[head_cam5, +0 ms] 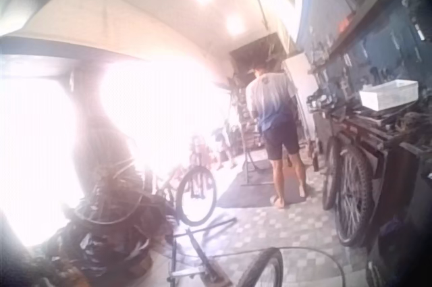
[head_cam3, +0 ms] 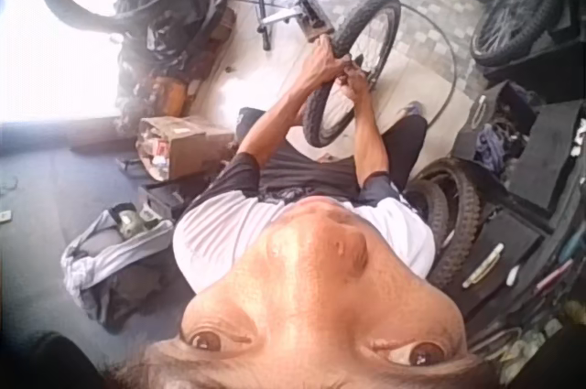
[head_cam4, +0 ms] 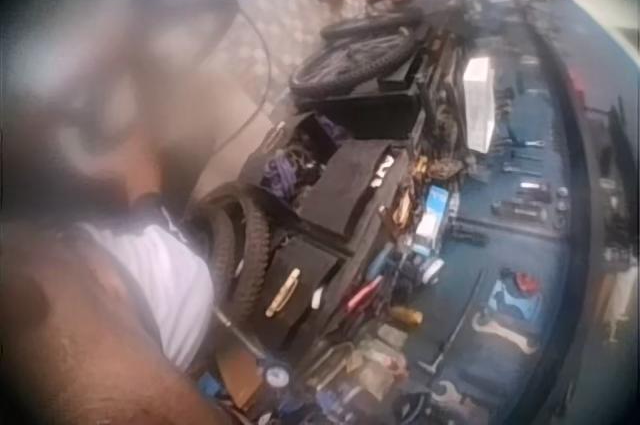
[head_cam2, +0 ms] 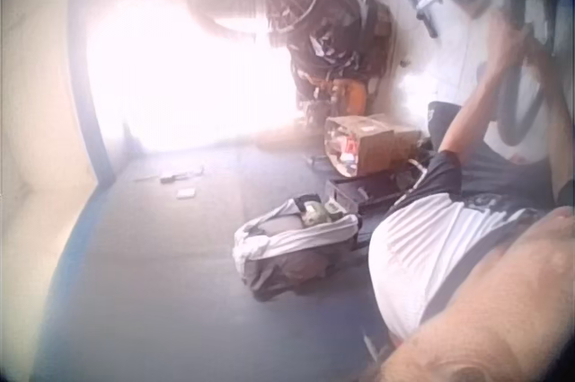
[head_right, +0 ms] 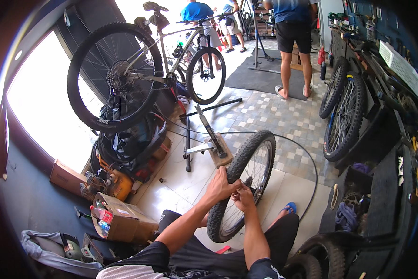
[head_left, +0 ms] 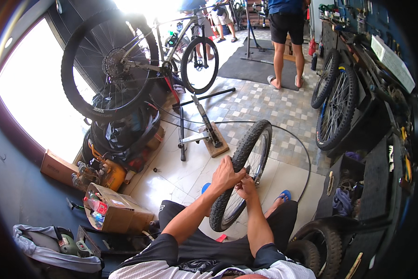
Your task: The person removes a bicycle tire from the rim, uses a pressure gauge to check the tire pressure, and then reattaches the tire to the rim.
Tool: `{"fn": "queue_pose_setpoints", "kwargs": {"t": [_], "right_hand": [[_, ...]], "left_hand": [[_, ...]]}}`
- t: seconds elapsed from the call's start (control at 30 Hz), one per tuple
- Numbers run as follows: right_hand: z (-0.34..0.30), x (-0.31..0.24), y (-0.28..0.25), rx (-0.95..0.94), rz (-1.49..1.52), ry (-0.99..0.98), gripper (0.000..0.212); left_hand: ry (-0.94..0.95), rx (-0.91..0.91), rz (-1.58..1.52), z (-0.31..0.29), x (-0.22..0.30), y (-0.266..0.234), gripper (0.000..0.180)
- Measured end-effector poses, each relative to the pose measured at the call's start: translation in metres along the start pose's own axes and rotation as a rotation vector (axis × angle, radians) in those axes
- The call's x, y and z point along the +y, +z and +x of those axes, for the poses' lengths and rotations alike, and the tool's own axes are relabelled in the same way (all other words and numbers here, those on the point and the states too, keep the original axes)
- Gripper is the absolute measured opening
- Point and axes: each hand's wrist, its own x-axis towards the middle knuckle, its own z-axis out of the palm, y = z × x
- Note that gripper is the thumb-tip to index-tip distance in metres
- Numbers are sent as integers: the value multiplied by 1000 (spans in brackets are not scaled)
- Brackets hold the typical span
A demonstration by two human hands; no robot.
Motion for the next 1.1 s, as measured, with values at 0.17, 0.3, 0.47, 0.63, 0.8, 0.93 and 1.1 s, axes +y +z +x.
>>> {"fn": "queue_pose_setpoints", "kwargs": {"t": [0.17, 0.3, 0.47, 0.63, 0.8, 0.93, 1.1], "right_hand": [[4, 4, -1, -85, 39, 2, 14], [10, 10, -6, -33, -43, -11, 9], [10, 20, 1, 155, -43, 6, 12], [1, 14, -4, -117, -35, 9, 36], [1, 13, 7, -110, -70, -5, 9], [4, 16, 12, -4, -121, 16, 6], [12, 12, -13, -79, 2, 30, 12]], "left_hand": [[15, -10, 20, 0, -2, -3, 74], [-3, -15, -7, -5, 2, -6, 74], [-23, 6, -34, -9, -2, -7, 73], [25, 35, -52, -4, -12, -10, 71], [-2, 30, -78, -4, -13, -10, 71], [-17, -15, -51, -4, -13, -13, 73], [24, 27, 47, -4, 1, -10, 77]]}}
